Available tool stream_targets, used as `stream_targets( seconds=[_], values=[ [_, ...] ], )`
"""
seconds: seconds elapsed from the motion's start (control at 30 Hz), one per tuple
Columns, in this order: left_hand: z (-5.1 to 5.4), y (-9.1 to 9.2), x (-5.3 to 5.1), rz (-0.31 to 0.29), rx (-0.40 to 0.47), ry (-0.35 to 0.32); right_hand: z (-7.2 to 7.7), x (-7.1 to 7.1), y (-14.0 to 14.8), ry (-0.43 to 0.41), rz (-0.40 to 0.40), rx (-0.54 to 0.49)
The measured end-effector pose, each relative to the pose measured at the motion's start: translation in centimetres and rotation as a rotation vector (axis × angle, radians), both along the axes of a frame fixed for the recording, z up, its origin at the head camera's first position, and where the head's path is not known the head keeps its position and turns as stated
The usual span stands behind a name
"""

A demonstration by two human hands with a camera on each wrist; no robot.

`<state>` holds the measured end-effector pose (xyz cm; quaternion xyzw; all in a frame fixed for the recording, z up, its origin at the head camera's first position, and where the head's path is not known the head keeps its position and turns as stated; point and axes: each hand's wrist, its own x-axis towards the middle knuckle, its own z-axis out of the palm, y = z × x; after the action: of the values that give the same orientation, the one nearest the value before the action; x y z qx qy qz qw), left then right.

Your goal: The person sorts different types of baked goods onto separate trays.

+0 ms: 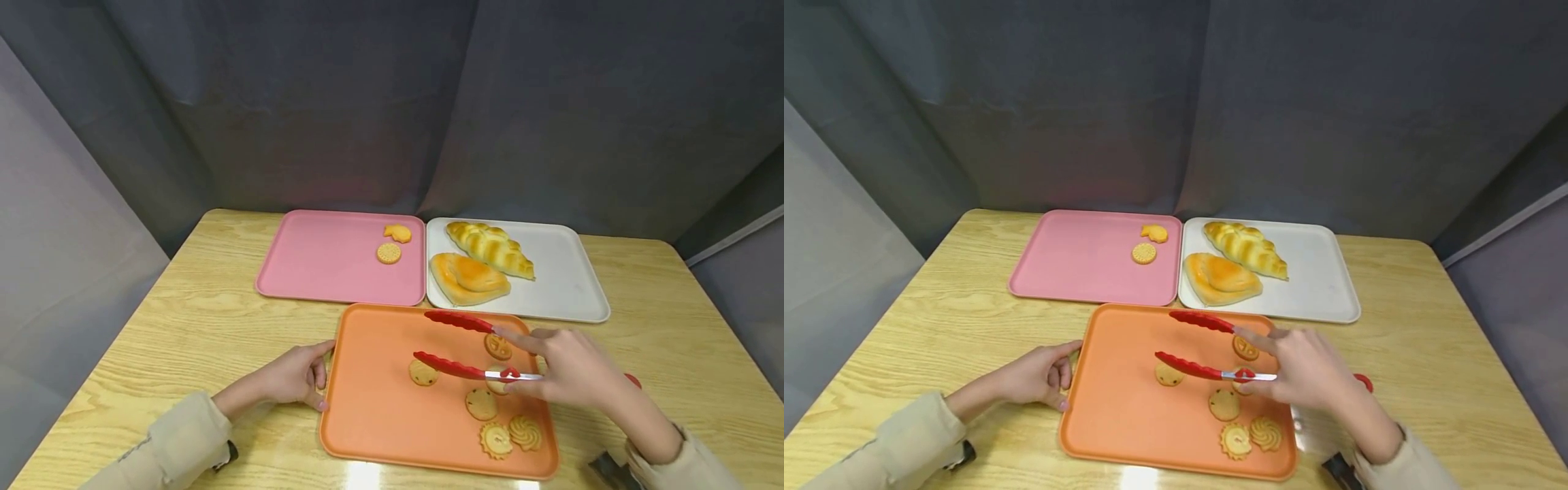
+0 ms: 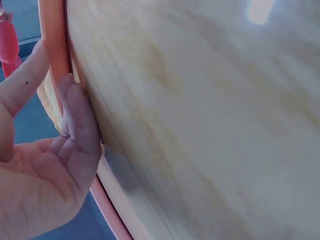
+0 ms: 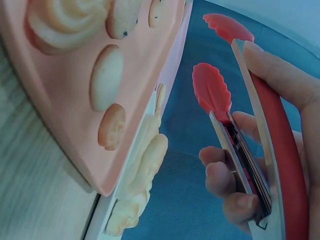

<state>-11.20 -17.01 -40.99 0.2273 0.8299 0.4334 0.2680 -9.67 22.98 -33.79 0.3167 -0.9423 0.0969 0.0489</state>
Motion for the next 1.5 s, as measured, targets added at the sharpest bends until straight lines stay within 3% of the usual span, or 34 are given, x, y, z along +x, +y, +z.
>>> stream_targets(
  seconds=[0.27, 0.63, 1.07, 1.5],
  values=[
    [0.3, 0.2, 0.2, 0.020, -0.008, 0.012, -0.7, 0.6, 0.4, -0.077, 0.017, 0.023],
    [0.4, 0.3, 0.2, 0.033, -0.002, -0.012, -1.5, 0.9, 0.7, -0.122, 0.059, 0.052],
    [0.1, 0.3, 0.2, 0.022, -0.017, 0.007, -2.5, 0.2, 0.4, -0.153, 0.099, 0.012],
    [0.2, 0.3, 0.2, 0.029, -0.012, -0.002, -2.4, 0.0, 0.5, -0.141, 0.119, -0.036]
  ],
)
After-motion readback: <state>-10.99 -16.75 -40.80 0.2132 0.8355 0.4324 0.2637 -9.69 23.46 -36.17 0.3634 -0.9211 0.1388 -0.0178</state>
